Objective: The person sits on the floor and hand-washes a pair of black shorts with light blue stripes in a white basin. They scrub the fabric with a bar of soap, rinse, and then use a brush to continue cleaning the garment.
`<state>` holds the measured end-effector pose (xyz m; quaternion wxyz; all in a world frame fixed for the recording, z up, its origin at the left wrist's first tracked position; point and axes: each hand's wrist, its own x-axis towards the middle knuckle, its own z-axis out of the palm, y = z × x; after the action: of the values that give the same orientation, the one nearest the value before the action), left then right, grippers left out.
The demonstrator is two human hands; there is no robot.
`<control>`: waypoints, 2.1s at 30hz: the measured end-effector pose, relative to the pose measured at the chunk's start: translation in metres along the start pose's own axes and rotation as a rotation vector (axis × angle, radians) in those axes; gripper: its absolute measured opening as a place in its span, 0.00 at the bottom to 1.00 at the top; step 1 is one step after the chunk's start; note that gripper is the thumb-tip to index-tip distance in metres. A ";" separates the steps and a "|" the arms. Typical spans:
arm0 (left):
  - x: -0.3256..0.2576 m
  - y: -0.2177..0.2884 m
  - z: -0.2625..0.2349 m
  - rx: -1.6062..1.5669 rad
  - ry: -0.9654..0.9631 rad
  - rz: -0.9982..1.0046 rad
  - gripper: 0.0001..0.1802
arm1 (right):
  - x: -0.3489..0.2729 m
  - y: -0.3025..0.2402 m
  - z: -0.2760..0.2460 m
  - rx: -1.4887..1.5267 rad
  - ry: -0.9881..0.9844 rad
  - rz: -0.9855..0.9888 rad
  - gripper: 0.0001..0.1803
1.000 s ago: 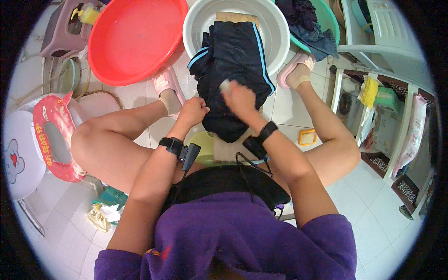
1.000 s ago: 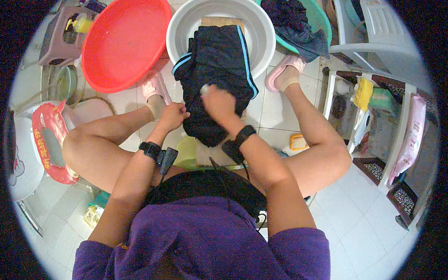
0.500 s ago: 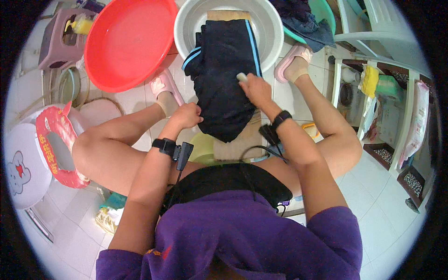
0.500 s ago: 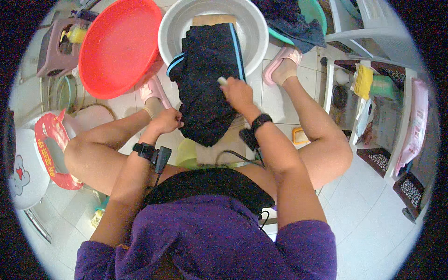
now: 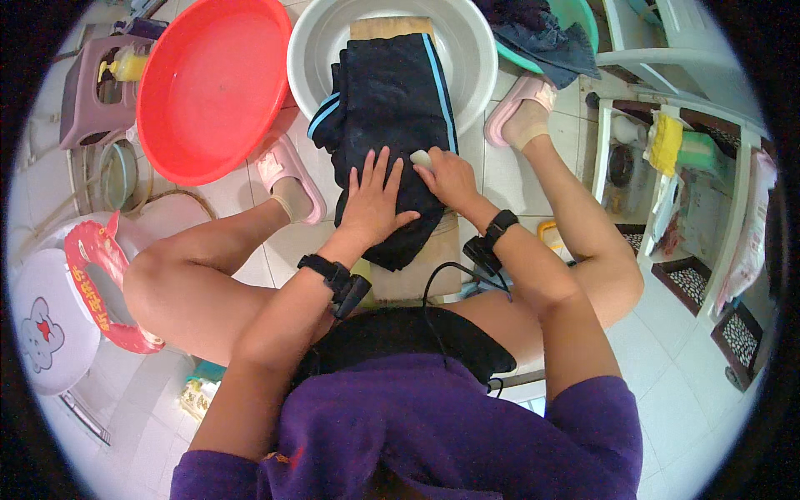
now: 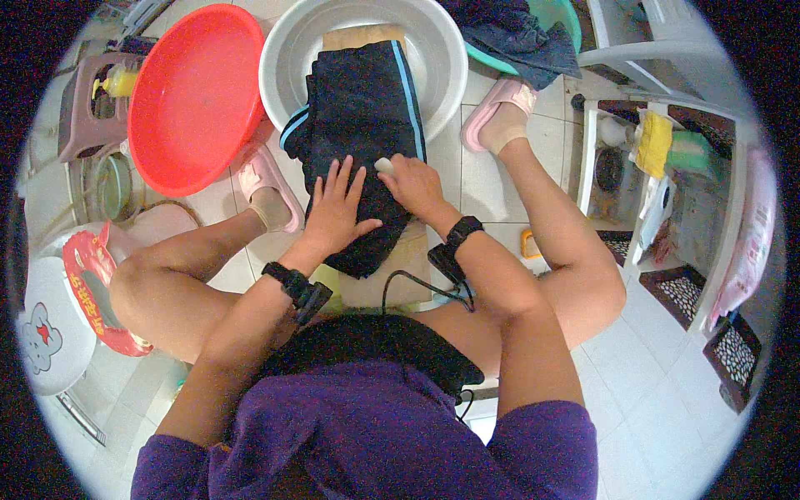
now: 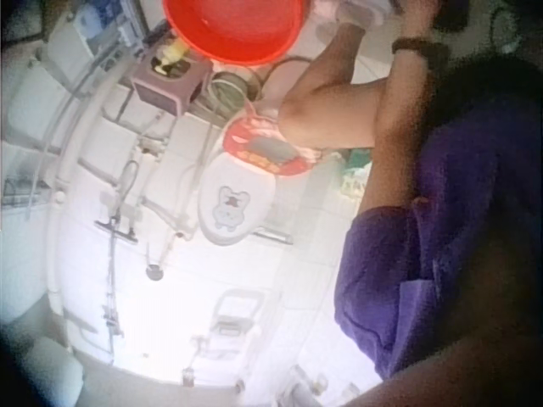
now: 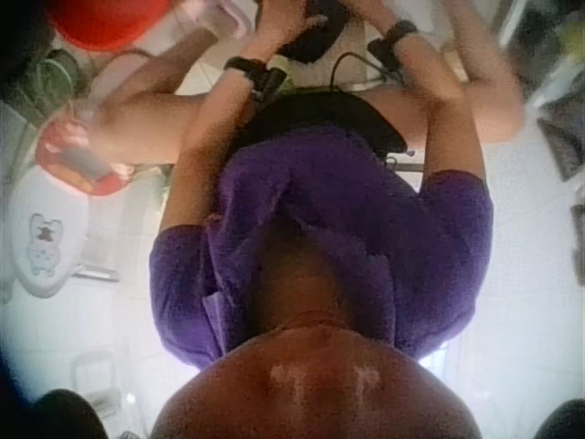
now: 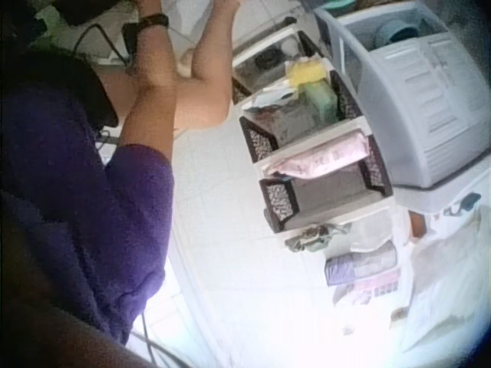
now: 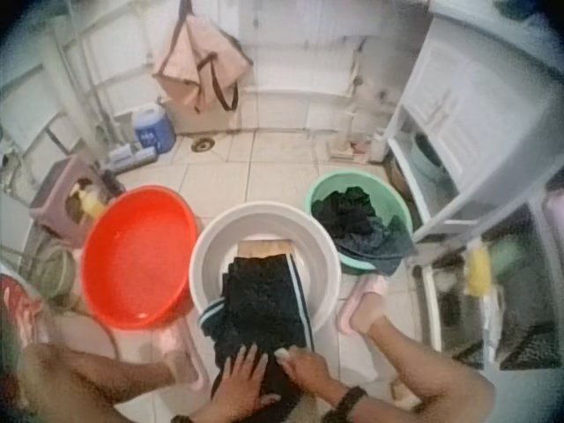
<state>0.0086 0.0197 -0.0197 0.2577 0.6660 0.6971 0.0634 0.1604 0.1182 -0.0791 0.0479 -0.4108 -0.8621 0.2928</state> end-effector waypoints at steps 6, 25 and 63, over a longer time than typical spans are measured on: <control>0.001 -0.006 0.014 -0.040 -0.135 -0.028 0.47 | 0.031 0.021 0.009 -0.058 0.028 -0.196 0.21; -0.002 -0.011 0.007 -0.189 -0.132 0.049 0.28 | 0.093 0.006 0.008 -0.224 -0.072 -0.168 0.23; -0.003 -0.015 0.014 -0.292 -0.094 0.040 0.28 | 0.144 0.034 0.023 -0.182 0.009 -0.504 0.14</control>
<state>0.0011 0.0121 -0.0374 0.3827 0.6375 0.6542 0.1381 0.0814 0.2305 -0.1394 0.0859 -0.1871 -0.9597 0.1912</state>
